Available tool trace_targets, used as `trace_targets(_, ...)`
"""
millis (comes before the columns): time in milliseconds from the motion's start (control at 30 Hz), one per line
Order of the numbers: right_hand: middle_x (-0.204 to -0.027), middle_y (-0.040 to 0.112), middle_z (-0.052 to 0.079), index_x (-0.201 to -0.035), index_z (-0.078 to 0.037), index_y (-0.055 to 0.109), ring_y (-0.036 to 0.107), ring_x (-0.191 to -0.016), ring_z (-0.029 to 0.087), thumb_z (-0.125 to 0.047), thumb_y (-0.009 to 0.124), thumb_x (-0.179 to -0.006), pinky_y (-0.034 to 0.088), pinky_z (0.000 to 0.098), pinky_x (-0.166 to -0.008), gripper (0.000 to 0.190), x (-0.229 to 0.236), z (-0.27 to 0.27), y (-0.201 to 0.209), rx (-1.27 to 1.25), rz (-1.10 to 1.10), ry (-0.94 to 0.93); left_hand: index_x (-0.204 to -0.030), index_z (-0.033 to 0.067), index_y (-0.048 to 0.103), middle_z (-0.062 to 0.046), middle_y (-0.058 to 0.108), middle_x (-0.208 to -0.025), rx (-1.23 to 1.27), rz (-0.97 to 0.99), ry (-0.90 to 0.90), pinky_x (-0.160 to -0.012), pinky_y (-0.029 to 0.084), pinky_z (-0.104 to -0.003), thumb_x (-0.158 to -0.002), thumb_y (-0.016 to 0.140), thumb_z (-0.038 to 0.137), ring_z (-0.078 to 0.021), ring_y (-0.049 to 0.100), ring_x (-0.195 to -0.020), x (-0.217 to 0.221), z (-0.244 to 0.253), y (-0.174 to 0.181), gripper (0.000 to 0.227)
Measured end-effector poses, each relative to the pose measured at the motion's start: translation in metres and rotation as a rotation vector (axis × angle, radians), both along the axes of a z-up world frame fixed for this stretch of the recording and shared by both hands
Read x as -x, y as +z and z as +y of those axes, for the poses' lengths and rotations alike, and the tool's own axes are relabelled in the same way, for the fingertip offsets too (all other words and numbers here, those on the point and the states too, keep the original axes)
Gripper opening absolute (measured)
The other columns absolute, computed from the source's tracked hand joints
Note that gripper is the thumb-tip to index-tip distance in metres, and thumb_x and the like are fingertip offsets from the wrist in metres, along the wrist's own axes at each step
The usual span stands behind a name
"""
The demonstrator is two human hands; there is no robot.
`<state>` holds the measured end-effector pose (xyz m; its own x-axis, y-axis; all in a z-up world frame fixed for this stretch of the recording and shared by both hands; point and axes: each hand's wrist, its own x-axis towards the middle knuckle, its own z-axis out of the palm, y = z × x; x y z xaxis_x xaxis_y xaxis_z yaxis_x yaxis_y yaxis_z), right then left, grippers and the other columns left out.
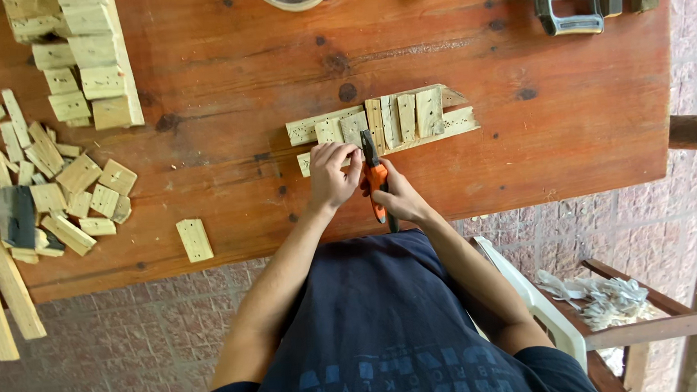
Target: The person uses pliers to pull nails out of small wooden blocks arranged on a workbench. The person repeatedly picks up nails from the wood and places them into a nearby container.
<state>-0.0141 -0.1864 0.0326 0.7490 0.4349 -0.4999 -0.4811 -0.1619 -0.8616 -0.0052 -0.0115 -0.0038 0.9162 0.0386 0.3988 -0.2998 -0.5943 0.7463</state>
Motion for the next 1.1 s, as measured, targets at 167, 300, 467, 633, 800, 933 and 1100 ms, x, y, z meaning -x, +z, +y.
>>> trace_targets(167,-0.066,0.064,0.017,-0.142,-0.003,0.048,0.065,-0.057,0.025,-0.001,0.056,-0.074,0.054,0.0389,-0.054,0.068,-0.001,-0.005,-0.013,0.053,-0.013,-0.014,-0.09,0.0116,0.071,-0.003,0.069,-0.079,0.129,0.086,0.033,-0.084,0.05,-0.036,-0.099,0.064,0.021,-0.0246,0.071,-0.076,0.0,-0.007,0.002,0.015)
trace_targets(300,-0.07,0.063,0.018,-0.14,-0.004,0.053,0.066,-0.068,0.028,-0.001,0.052,-0.074,0.055,0.0447,-0.065,0.065,-0.003,0.003,0.014,0.119,0.01,-0.019,-0.091,0.0123,0.071,-0.003,0.067,-0.076,0.196,0.138,0.064,-0.085,0.048,-0.038,-0.102,0.059,0.025,-0.023,0.069,-0.074,-0.006,-0.007,-0.005,0.02)
trace_targets(467,-0.083,0.057,0.021,-0.143,0.003,0.043,0.066,-0.081,0.033,0.004,0.044,-0.078,0.059,0.053,-0.081,0.065,-0.03,0.022,0.063,0.02,0.066,-0.107,-0.089,0.0114,0.069,-0.004,0.066,-0.075,0.227,0.158,0.112,-0.083,0.049,-0.035,-0.099,0.062,0.02,-0.0256,0.07,-0.074,-0.017,-0.004,0.007,0.015)
trace_targets(633,-0.088,0.058,0.021,-0.146,0.0,0.04,0.065,-0.067,0.029,0.005,0.042,-0.081,0.061,0.0454,-0.063,0.065,-0.035,0.012,0.032,-0.065,0.124,-0.14,-0.095,0.01,0.073,-0.009,0.07,-0.079,0.439,0.293,0.162,-0.08,0.053,-0.037,-0.101,0.062,0.017,-0.0269,0.072,-0.079,-0.034,0.004,0.006,0.015)
trace_targets(800,-0.07,0.055,0.023,-0.146,0.005,0.043,0.055,-0.037,0.028,0.005,0.045,-0.078,0.045,0.0387,-0.034,0.068,-0.044,0.009,0.014,-0.073,0.195,-0.158,-0.102,0.0062,0.075,-0.013,0.075,-0.086,0.561,0.371,0.303,-0.079,0.056,-0.038,-0.098,0.066,0.015,-0.0225,0.071,-0.081,-0.069,0.02,-0.007,0.013)
trace_targets(933,-0.099,0.068,0.031,-0.14,0.007,0.05,0.074,-0.083,0.04,0.009,0.045,-0.079,0.057,0.0508,-0.076,0.061,-0.046,0.003,-0.031,-0.086,0.134,-0.074,-0.107,0.0058,0.073,-0.013,0.075,-0.093,0.677,0.408,0.325,-0.079,0.055,-0.035,-0.101,0.063,0.018,-0.0184,0.069,-0.084,-0.112,0.036,-0.017,0.017)
trace_targets(1100,-0.074,0.067,0.019,-0.101,0.008,0.07,0.066,-0.066,0.024,0.008,0.059,-0.077,0.05,0.035,-0.057,0.027,-0.069,0.025,0.007,0.024,0.062,-0.051,-0.107,0.0108,0.079,-0.011,0.075,-0.089,0.576,0.286,0.493,-0.064,0.054,-0.026,-0.098,0.073,0.02,-0.0153,0.07,-0.074,-0.175,0.063,-0.041,0.015)
